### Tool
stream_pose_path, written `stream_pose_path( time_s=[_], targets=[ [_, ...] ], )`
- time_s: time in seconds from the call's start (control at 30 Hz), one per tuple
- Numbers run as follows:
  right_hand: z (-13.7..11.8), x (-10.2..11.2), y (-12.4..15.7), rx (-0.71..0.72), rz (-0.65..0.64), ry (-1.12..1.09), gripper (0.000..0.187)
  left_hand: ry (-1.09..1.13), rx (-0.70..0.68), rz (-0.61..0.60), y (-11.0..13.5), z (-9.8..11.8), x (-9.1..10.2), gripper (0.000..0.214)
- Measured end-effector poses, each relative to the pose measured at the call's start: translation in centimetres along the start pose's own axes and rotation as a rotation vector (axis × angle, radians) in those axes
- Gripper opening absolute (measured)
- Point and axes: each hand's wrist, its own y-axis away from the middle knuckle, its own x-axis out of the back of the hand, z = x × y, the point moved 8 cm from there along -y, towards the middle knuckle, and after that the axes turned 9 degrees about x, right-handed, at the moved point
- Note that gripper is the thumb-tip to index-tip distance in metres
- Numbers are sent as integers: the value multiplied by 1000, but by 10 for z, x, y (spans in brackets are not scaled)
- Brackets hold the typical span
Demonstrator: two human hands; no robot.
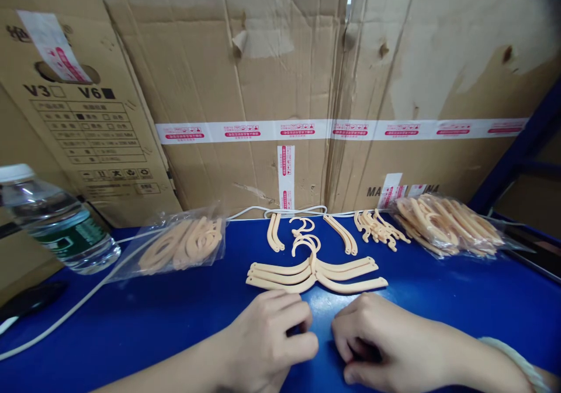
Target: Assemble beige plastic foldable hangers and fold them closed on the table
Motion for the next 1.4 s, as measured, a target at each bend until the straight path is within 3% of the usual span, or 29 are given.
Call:
stream_pose_path(
  time_s=[0.5,0.83,1.03,1.4],
  targets=[
    [-1,-2,0,-6,-33,26,14,-42,27,-116,2,-3,-11,19],
    [-2,-2,1,0,-28,31,17,-145,-46,-118,7,1,-19,17],
    [-3,-3,1,-5,-37,43,18,-167,26,-213,6,-4,-26,17],
    [-4,-2,0,3,-42,29,16,-98,33,-176,5,-3,-20,14]
  ],
)
